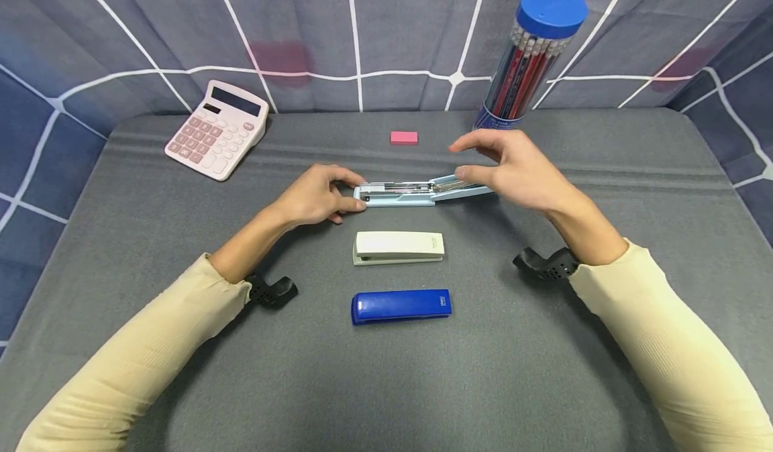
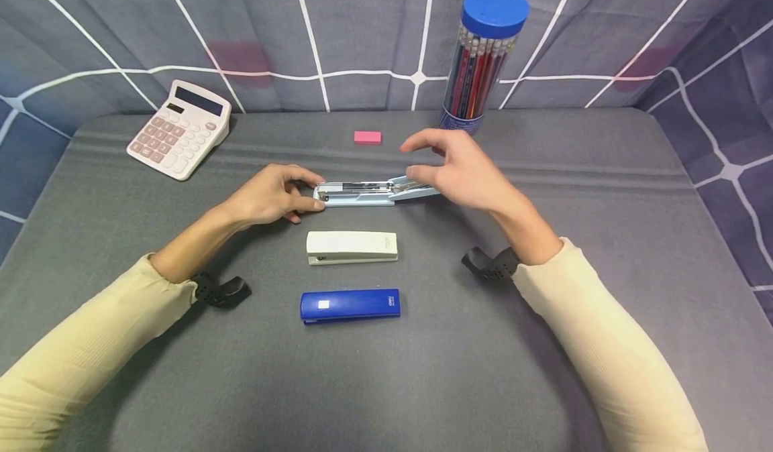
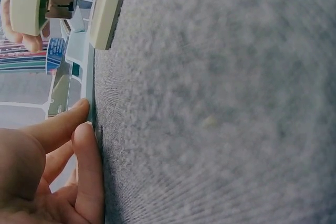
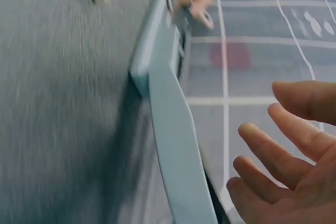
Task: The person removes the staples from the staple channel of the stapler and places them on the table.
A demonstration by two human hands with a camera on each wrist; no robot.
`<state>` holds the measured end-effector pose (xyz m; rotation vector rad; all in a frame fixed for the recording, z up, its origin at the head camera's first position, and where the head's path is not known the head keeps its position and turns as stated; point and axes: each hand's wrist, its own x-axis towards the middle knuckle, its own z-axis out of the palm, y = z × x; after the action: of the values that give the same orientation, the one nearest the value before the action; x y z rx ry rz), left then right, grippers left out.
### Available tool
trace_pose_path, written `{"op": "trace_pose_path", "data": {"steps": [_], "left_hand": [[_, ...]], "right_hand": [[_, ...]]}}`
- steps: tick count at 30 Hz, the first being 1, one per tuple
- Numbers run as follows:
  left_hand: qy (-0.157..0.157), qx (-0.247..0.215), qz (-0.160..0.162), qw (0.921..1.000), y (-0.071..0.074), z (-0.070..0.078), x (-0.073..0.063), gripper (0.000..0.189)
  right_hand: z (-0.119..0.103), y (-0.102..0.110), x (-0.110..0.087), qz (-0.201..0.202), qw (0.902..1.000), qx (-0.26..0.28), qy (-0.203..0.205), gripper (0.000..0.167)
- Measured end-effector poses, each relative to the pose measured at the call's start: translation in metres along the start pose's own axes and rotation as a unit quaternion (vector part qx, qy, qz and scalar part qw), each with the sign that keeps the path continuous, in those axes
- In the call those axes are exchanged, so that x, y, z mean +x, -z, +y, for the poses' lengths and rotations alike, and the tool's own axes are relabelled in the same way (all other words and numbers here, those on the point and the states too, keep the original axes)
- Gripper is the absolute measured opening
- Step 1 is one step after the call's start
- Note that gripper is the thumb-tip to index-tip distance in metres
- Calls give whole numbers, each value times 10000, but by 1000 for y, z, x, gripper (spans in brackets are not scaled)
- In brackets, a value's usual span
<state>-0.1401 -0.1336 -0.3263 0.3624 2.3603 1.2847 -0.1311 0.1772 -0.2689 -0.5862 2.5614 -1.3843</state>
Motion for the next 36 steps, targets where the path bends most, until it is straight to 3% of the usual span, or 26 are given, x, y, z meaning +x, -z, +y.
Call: {"op": "trace_pose_path", "data": {"steps": [7, 12, 27, 36], "left_hand": [[-2, -47, 49, 10000, 0, 0, -1, 39], [5, -38, 73, 10000, -1, 0, -1, 36], [43, -54, 50, 10000, 0, 1, 1, 37], [78, -59, 29, 9999, 0, 0, 2, 37]], "right_hand": [[-10, -41, 22, -771, 9959, -391, 283, 28], [-16, -59, 32, -1148, 9928, -251, 221, 27], [-17, -72, 41, -1468, 9882, -444, 60, 19], [-18, -77, 41, -1404, 9888, -469, -164, 16]]}}
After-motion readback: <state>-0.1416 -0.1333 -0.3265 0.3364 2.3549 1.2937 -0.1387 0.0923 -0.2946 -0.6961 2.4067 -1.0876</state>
